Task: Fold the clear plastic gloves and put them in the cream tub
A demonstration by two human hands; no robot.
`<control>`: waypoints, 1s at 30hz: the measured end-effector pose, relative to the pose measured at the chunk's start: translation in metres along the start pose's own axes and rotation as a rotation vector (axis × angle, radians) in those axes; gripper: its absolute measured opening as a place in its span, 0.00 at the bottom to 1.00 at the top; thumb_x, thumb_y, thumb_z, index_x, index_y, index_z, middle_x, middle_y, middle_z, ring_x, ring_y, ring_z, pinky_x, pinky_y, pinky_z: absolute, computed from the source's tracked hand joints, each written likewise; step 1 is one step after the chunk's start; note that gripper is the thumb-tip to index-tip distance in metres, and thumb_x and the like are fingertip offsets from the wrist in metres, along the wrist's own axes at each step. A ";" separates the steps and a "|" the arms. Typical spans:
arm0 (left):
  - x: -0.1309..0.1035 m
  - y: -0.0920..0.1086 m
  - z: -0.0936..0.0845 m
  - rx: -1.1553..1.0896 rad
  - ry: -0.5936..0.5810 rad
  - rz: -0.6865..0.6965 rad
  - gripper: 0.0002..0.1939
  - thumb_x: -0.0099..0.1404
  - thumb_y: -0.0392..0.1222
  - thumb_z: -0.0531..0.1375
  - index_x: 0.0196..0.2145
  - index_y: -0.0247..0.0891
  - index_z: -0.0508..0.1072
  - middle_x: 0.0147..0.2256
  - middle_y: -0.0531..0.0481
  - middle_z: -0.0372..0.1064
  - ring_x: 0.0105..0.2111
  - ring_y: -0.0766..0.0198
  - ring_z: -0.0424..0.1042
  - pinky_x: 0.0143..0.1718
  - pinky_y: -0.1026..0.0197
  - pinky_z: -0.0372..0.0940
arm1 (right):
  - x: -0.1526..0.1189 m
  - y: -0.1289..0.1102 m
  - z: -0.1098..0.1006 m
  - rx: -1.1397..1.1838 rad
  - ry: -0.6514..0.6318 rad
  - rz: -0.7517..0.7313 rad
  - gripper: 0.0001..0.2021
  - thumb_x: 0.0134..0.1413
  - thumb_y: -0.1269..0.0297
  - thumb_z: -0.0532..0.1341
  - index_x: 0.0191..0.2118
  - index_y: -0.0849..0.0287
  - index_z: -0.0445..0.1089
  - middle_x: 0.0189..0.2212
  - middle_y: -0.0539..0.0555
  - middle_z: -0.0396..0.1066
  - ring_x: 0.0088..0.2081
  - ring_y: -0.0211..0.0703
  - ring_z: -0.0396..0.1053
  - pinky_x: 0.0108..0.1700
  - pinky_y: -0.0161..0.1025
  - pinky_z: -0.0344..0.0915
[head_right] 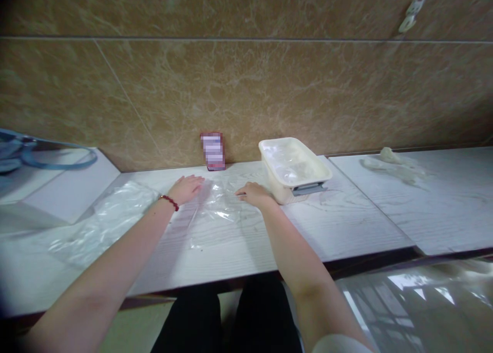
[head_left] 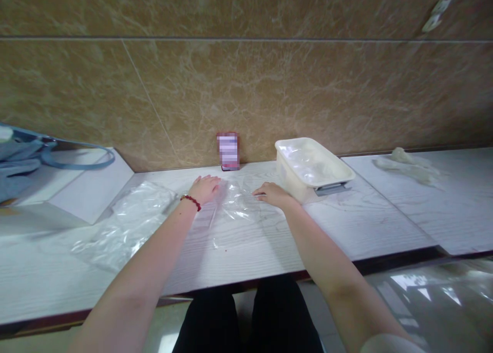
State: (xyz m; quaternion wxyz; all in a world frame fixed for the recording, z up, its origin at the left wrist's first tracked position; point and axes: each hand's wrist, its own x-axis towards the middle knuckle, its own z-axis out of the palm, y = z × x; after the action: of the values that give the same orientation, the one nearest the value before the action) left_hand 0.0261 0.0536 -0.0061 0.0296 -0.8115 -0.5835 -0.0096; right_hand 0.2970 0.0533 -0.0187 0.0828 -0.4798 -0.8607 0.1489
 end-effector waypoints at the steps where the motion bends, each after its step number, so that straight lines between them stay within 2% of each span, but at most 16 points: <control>1: 0.004 0.006 -0.001 -0.006 -0.002 0.056 0.21 0.62 0.44 0.42 0.52 0.45 0.58 0.55 0.50 0.54 0.55 0.58 0.50 0.53 0.46 0.44 | -0.001 -0.001 -0.001 -0.003 0.001 0.011 0.13 0.48 0.60 0.57 0.43 0.47 0.69 0.39 0.52 0.67 0.42 0.41 0.63 0.44 0.35 0.57; 3: 0.013 0.017 0.000 -0.009 -0.052 0.161 0.21 0.63 0.46 0.41 0.53 0.46 0.58 0.55 0.51 0.53 0.56 0.58 0.47 0.54 0.45 0.42 | -0.002 -0.004 -0.002 -0.011 -0.003 0.031 0.14 0.49 0.59 0.57 0.43 0.47 0.69 0.40 0.52 0.67 0.42 0.42 0.63 0.44 0.35 0.57; 5: 0.022 0.025 0.003 -0.006 -0.118 0.208 0.21 0.63 0.48 0.40 0.53 0.47 0.58 0.56 0.51 0.52 0.57 0.56 0.46 0.53 0.43 0.42 | -0.003 -0.006 -0.003 -0.018 -0.013 0.044 0.14 0.49 0.60 0.57 0.43 0.47 0.69 0.40 0.52 0.68 0.42 0.42 0.64 0.44 0.34 0.58; 7: 0.027 0.028 0.006 -0.007 -0.158 0.201 0.22 0.63 0.49 0.41 0.53 0.46 0.57 0.56 0.50 0.51 0.57 0.55 0.46 0.52 0.43 0.43 | -0.004 -0.008 -0.005 -0.022 -0.025 0.051 0.14 0.49 0.60 0.56 0.44 0.47 0.68 0.40 0.52 0.68 0.41 0.42 0.64 0.43 0.34 0.58; 9: 0.028 0.028 0.009 -0.017 -0.143 0.158 0.23 0.63 0.48 0.41 0.54 0.43 0.55 0.57 0.48 0.50 0.57 0.55 0.45 0.53 0.45 0.45 | -0.005 -0.008 -0.006 -0.025 -0.027 0.054 0.14 0.49 0.60 0.56 0.44 0.48 0.68 0.40 0.52 0.68 0.41 0.42 0.64 0.43 0.34 0.58; 11: 0.022 0.027 0.010 -0.033 -0.091 0.121 0.24 0.63 0.47 0.41 0.55 0.40 0.54 0.57 0.46 0.49 0.57 0.56 0.45 0.53 0.47 0.45 | -0.005 -0.008 -0.006 -0.025 -0.022 0.049 0.14 0.49 0.60 0.56 0.44 0.48 0.68 0.40 0.52 0.68 0.42 0.42 0.64 0.43 0.34 0.57; 13: 0.010 0.030 0.009 -0.049 -0.048 0.140 0.24 0.63 0.48 0.40 0.56 0.40 0.53 0.57 0.46 0.48 0.57 0.56 0.44 0.53 0.48 0.45 | -0.005 -0.008 -0.005 -0.029 -0.023 0.043 0.14 0.49 0.59 0.56 0.44 0.48 0.68 0.40 0.52 0.68 0.42 0.42 0.64 0.44 0.34 0.57; 17: -0.017 0.045 0.005 -0.065 -0.065 0.343 0.24 0.64 0.51 0.39 0.56 0.46 0.51 0.58 0.49 0.47 0.58 0.58 0.42 0.55 0.47 0.39 | -0.005 -0.009 -0.004 -0.040 -0.025 0.043 0.15 0.49 0.59 0.56 0.44 0.47 0.68 0.40 0.53 0.67 0.42 0.42 0.64 0.44 0.35 0.57; 19: -0.026 0.050 0.006 -0.060 -0.099 0.391 0.24 0.63 0.52 0.39 0.56 0.47 0.53 0.58 0.50 0.48 0.58 0.58 0.41 0.55 0.46 0.37 | -0.005 -0.009 -0.004 -0.045 -0.025 0.045 0.15 0.49 0.59 0.56 0.45 0.47 0.67 0.40 0.52 0.67 0.43 0.42 0.63 0.44 0.35 0.57; 26: -0.033 0.049 0.013 -0.054 -0.115 0.323 0.25 0.63 0.52 0.40 0.56 0.46 0.51 0.58 0.49 0.46 0.58 0.55 0.40 0.54 0.44 0.38 | -0.006 -0.007 -0.004 -0.045 -0.004 0.049 0.14 0.50 0.60 0.56 0.44 0.47 0.68 0.40 0.52 0.67 0.44 0.41 0.63 0.45 0.34 0.57; 30: -0.040 0.051 0.010 -0.060 -0.115 0.300 0.27 0.62 0.55 0.42 0.56 0.46 0.51 0.59 0.47 0.44 0.59 0.52 0.37 0.54 0.42 0.38 | -0.007 -0.009 -0.004 -0.043 -0.003 0.055 0.14 0.50 0.61 0.55 0.44 0.48 0.68 0.40 0.52 0.67 0.44 0.41 0.62 0.45 0.35 0.56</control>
State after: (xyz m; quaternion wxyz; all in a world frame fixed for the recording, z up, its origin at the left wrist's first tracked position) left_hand 0.0613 -0.0003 -0.0203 -0.0270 -0.8893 -0.4559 0.0239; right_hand 0.2949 0.0435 -0.0121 0.0671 -0.5045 -0.8504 0.1336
